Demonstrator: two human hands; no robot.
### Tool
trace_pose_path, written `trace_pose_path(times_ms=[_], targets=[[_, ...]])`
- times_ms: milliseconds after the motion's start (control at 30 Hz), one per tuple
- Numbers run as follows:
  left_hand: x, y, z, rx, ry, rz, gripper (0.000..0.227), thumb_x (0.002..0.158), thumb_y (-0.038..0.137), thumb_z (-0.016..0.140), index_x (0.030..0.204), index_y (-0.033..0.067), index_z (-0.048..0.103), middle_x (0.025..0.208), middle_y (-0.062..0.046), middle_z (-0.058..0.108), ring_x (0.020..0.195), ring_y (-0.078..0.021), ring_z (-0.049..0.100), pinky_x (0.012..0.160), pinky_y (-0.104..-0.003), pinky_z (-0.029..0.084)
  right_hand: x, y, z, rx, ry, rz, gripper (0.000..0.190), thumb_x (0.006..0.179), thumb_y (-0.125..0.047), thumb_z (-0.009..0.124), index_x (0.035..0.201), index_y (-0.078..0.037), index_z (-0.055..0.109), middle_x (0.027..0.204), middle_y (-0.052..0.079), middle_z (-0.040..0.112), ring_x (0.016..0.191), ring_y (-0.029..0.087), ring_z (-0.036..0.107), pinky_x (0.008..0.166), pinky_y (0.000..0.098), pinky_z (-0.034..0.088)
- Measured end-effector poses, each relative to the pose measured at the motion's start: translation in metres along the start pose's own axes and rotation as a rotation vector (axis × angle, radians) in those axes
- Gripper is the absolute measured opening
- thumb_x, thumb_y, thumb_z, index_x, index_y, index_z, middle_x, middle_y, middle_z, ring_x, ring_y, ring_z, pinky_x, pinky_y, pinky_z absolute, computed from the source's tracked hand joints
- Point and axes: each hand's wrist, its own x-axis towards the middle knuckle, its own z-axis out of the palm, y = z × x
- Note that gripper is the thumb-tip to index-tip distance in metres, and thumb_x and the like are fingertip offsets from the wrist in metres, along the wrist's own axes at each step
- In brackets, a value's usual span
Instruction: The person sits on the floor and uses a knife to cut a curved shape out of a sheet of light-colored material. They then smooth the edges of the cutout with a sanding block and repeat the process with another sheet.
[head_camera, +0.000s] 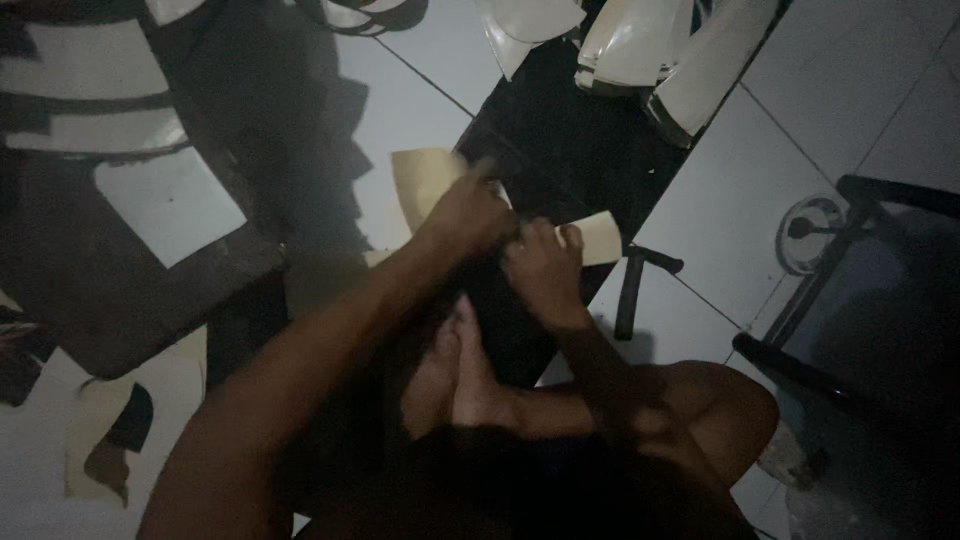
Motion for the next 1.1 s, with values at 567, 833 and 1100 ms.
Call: trace_pose_path(times_ms=[567,833,1100], targets=[[-0.016,-0.021,0.019,-0.307,0.262,-0.504,0.018,0.090,0.027,0.071,0.097,0.0128,0.078,0.098,-0.008,0.072,0.092,-0.0251,0.072,0.066,-0.040,0.055,0.041,-0.024,-0.051,0.203,-0.357,0.118,0.030,0.088,-0.002,0.066,0.118,-0.008,0.065,0.117,0.011,0.068,0.113,0.028,0.063,0.099,0.0486,0.048],[-0.004,-0.004,0.032,0.014,0.587,-0.408,0.031,0.077,0.037,0.069,0.101,0.0204,0.079,0.098,-0.005,0.073,0.091,-0.0232,0.069,0.083,-0.044,0.049,0.048,0.004,-0.042,0.500,-0.408,0.364,0.030,0.099,-0.017,0.067,0.127,-0.006,0.062,0.117,0.018,0.072,0.101,0.035,0.072,0.084,0.0466,0.056],[0.010,-0.030,0.044,-0.443,0.332,-0.301,0.016,0.085,0.032,0.073,0.093,0.0200,0.081,0.088,-0.007,0.077,0.083,-0.0261,0.074,0.073,-0.042,0.055,0.015,0.045,-0.017,0.809,-0.480,0.431,0.047,0.089,-0.032,0.077,0.122,-0.002,0.062,0.110,0.019,0.074,0.100,0.028,0.076,0.083,0.0413,0.061]])
